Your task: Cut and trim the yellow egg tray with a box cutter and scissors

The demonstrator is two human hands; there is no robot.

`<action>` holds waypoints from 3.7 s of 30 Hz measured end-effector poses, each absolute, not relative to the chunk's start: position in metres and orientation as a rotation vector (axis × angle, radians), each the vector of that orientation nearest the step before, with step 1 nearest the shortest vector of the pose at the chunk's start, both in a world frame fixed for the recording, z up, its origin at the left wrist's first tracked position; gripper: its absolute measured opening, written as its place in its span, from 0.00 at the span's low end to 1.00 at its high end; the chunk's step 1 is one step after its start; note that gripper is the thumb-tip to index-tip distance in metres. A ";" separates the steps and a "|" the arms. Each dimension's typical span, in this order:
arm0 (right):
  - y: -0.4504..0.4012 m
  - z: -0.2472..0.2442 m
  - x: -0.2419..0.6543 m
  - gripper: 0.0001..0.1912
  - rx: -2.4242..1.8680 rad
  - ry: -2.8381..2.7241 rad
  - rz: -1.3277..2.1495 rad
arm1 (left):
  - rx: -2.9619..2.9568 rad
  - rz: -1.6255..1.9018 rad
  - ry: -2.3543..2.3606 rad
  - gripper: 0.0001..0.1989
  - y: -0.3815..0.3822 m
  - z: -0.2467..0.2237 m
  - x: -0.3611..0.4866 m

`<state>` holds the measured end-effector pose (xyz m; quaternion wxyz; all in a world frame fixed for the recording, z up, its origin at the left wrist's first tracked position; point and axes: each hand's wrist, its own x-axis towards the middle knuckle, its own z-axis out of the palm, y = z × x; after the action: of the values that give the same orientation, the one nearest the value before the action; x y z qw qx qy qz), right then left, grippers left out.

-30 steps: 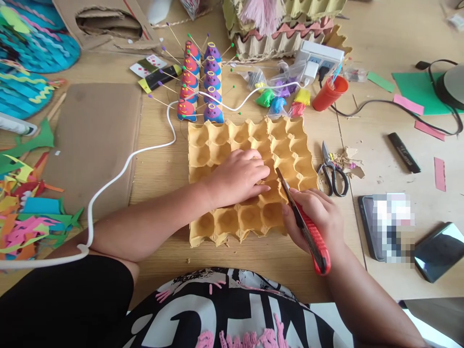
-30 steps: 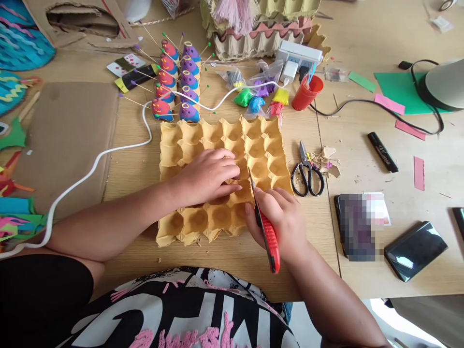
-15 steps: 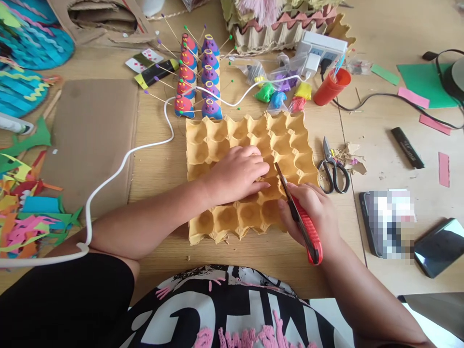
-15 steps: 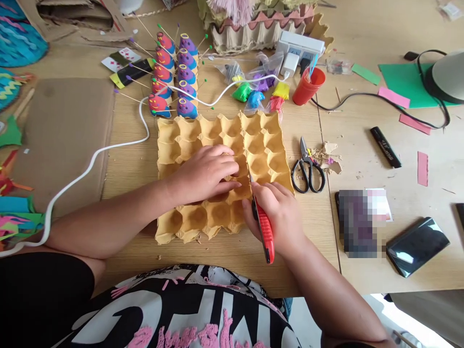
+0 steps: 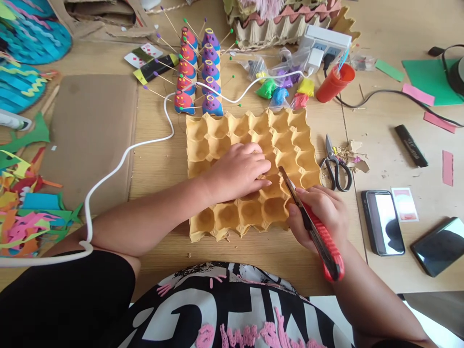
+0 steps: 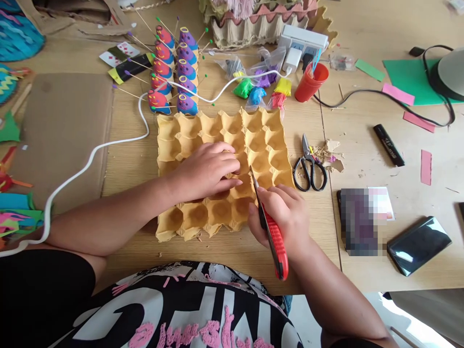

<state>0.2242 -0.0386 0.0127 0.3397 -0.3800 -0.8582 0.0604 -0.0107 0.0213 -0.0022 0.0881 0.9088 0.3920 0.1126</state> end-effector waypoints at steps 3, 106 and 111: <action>-0.037 0.011 0.224 0.11 -1.026 -2.264 0.174 | 2.701 0.350 1.161 0.12 0.021 -0.002 -0.011; -0.045 0.025 0.232 0.13 -0.933 -2.206 0.153 | 2.656 0.339 1.194 0.12 0.021 0.000 -0.009; -0.045 0.024 0.232 0.13 -0.950 -2.196 0.156 | 2.643 0.298 1.196 0.12 0.022 0.001 -0.009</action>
<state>0.2319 -0.0449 0.0240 0.3632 -0.3693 -0.8533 0.0606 -0.0087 0.0217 0.0013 0.1124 0.9006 0.4074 0.1017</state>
